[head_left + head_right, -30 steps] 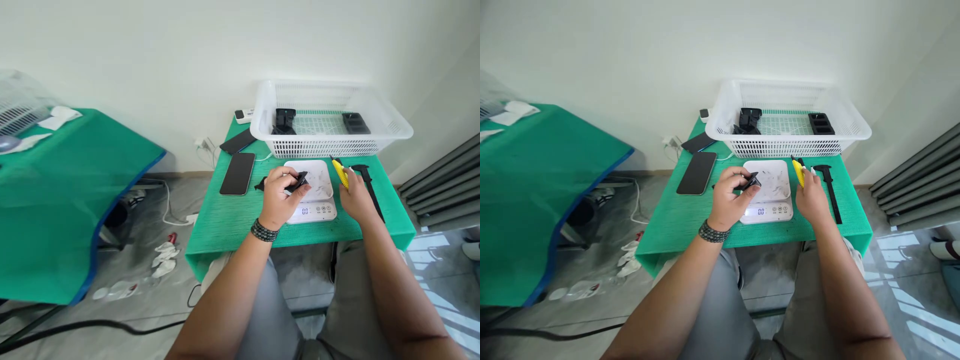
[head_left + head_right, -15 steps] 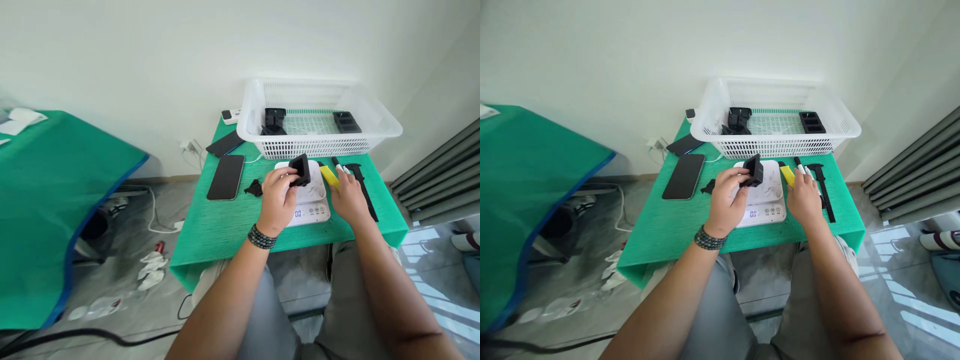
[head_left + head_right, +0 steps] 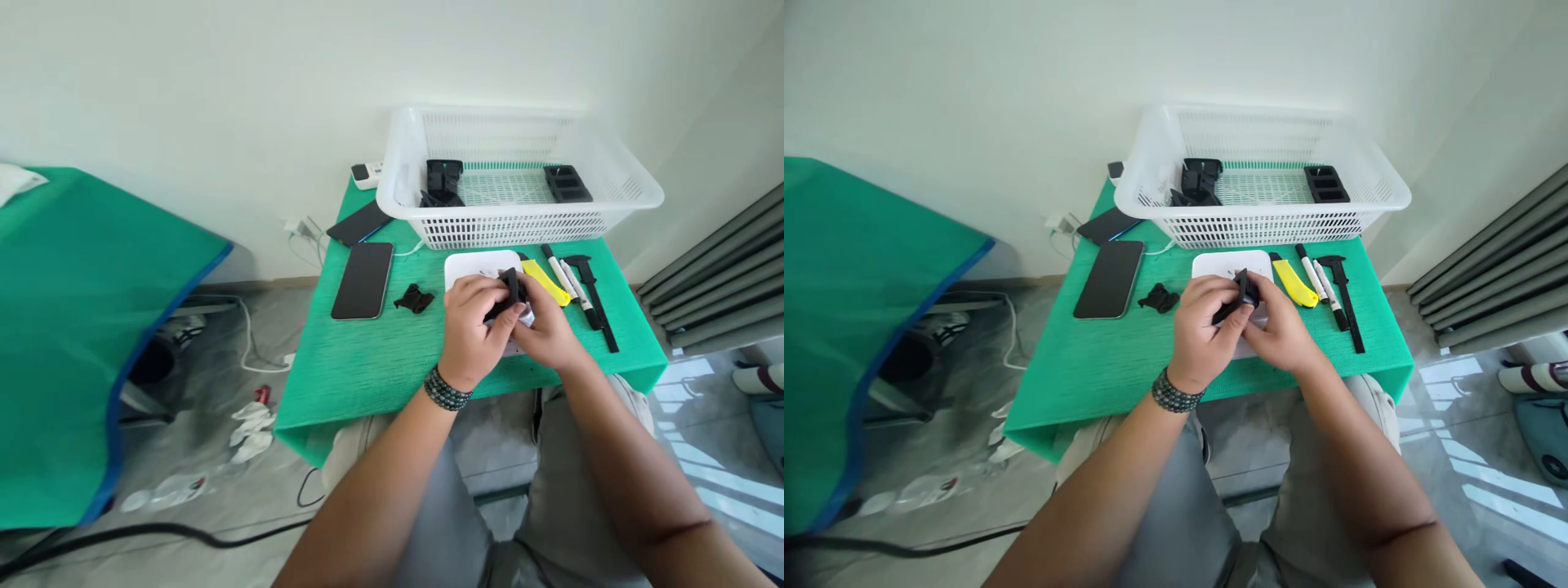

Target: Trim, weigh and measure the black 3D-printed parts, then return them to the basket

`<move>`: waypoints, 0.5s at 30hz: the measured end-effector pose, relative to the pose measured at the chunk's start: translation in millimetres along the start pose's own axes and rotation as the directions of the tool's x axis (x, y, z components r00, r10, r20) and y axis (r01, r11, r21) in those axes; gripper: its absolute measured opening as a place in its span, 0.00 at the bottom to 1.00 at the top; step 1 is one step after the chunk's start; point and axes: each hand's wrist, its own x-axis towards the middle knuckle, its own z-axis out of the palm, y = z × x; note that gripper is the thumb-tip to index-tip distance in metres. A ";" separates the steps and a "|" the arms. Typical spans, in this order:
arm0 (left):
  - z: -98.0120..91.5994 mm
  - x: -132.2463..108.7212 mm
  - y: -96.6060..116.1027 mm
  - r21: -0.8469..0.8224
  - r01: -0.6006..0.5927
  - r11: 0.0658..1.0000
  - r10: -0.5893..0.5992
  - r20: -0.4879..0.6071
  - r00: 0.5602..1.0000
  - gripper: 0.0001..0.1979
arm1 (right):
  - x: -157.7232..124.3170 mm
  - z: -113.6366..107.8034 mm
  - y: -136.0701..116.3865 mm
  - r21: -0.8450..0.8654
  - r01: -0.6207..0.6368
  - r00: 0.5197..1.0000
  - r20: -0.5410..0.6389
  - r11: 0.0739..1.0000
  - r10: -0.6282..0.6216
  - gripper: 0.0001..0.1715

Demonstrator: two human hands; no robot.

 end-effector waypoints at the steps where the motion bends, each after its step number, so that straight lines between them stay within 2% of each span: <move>1: -0.1 0.4 2.3 -0.012 -0.004 1.000 0.004 0.004 1.000 0.16 | 0.2 2.4 -0.9 0.015 -0.008 1.000 -0.018 1.000 0.008 0.28; 5: -4.5 4.1 7.5 -0.044 -0.045 0.998 0.045 -0.004 0.999 0.14 | 2.7 5.4 -1.2 0.143 -0.050 0.992 -0.111 0.988 0.066 0.30; 9: -10.9 7.5 6.0 -0.020 -0.015 1.000 0.015 -0.013 1.000 0.12 | 8.9 3.7 3.0 0.284 -0.130 0.962 -0.197 0.950 0.191 0.35; 12: -13.5 8.3 2.7 -0.019 0.004 1.000 -0.004 -0.010 1.000 0.12 | 12.3 3.5 6.0 0.337 -0.160 0.952 -0.197 0.928 0.236 0.38; 15: -14.1 8.6 0.6 -0.022 0.001 1.000 0.000 0.056 0.998 0.13 | 12.2 5.8 6.6 0.342 -0.166 0.962 -0.150 0.925 0.228 0.38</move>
